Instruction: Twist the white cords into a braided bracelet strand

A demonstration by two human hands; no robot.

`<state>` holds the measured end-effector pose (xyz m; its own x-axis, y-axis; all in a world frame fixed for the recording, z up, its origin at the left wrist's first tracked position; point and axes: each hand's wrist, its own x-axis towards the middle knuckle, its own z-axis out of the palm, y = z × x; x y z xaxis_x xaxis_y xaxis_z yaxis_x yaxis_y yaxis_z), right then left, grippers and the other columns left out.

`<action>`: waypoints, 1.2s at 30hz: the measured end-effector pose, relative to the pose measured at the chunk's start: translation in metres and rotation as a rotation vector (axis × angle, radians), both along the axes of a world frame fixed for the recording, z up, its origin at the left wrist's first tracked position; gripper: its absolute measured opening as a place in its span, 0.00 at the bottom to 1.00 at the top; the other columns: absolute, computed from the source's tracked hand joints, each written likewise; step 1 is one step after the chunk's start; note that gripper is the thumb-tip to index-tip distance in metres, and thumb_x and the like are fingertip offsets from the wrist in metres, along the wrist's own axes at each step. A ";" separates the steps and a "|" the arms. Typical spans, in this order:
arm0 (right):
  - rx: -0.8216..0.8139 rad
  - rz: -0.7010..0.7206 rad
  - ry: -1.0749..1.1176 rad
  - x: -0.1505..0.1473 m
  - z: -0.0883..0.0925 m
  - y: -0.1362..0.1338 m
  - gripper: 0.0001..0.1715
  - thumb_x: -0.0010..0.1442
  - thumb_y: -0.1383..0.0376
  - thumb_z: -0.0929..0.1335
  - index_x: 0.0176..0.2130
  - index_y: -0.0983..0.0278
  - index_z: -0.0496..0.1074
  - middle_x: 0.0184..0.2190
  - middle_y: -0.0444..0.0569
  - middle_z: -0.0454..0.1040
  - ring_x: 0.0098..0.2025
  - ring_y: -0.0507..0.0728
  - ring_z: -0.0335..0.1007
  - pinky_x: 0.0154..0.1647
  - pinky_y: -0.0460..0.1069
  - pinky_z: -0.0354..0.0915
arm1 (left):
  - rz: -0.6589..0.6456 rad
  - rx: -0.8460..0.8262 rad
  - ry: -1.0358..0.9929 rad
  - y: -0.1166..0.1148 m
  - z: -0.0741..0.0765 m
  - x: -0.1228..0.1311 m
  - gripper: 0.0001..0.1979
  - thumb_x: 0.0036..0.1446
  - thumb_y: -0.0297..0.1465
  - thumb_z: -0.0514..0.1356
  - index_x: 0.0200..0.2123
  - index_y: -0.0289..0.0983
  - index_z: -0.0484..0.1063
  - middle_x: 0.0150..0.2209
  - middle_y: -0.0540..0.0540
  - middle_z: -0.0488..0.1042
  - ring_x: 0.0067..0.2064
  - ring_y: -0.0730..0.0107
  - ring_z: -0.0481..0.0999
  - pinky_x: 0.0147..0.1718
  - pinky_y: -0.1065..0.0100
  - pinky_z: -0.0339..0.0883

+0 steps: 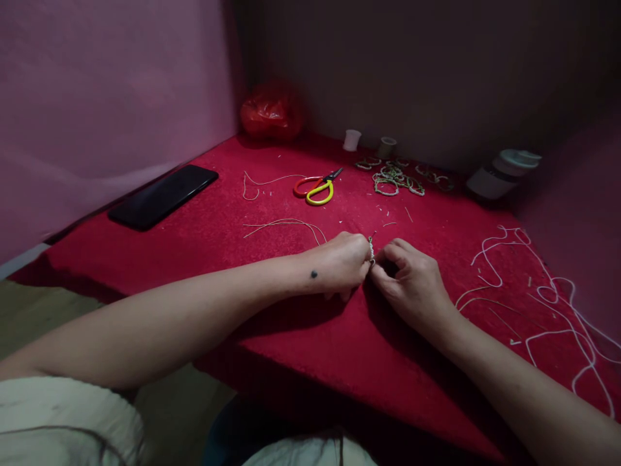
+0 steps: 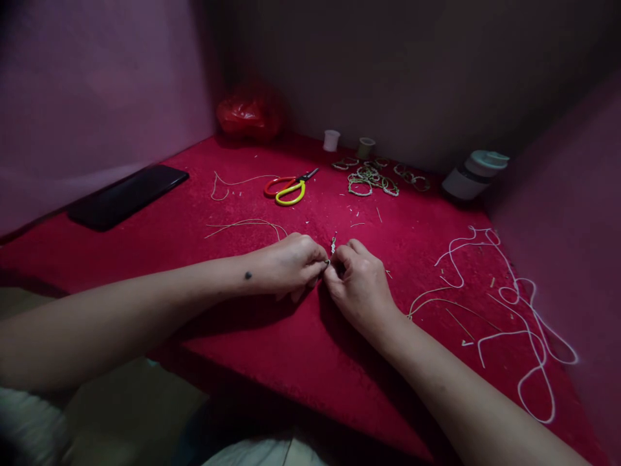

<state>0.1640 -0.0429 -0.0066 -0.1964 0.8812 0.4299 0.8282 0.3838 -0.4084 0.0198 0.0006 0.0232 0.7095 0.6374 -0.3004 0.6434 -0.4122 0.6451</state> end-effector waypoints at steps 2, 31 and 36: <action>0.009 -0.008 -0.015 0.003 -0.001 0.002 0.08 0.49 0.72 0.63 0.21 0.63 0.61 0.21 0.45 0.61 0.23 0.51 0.57 0.25 0.46 0.54 | -0.007 -0.003 -0.050 0.002 -0.003 -0.002 0.14 0.52 0.27 0.46 0.26 0.31 0.70 0.13 0.48 0.68 0.11 0.77 0.63 0.13 0.75 0.57; -0.300 0.268 0.273 0.044 0.028 -0.004 0.07 0.47 0.74 0.63 0.22 0.64 0.64 0.35 0.48 0.69 0.36 0.54 0.66 0.34 0.48 0.60 | -0.078 -0.190 -0.050 0.018 0.004 -0.020 0.09 0.53 0.32 0.52 0.30 0.34 0.70 0.17 0.54 0.62 0.14 0.81 0.59 0.15 0.74 0.51; -0.544 0.384 0.690 0.042 0.016 -0.001 0.06 0.52 0.71 0.66 0.24 0.64 0.68 0.37 0.50 0.72 0.37 0.55 0.70 0.37 0.50 0.64 | 0.024 -0.244 -0.136 0.026 0.008 -0.026 0.09 0.49 0.32 0.58 0.32 0.33 0.72 0.17 0.53 0.65 0.16 0.80 0.63 0.16 0.75 0.51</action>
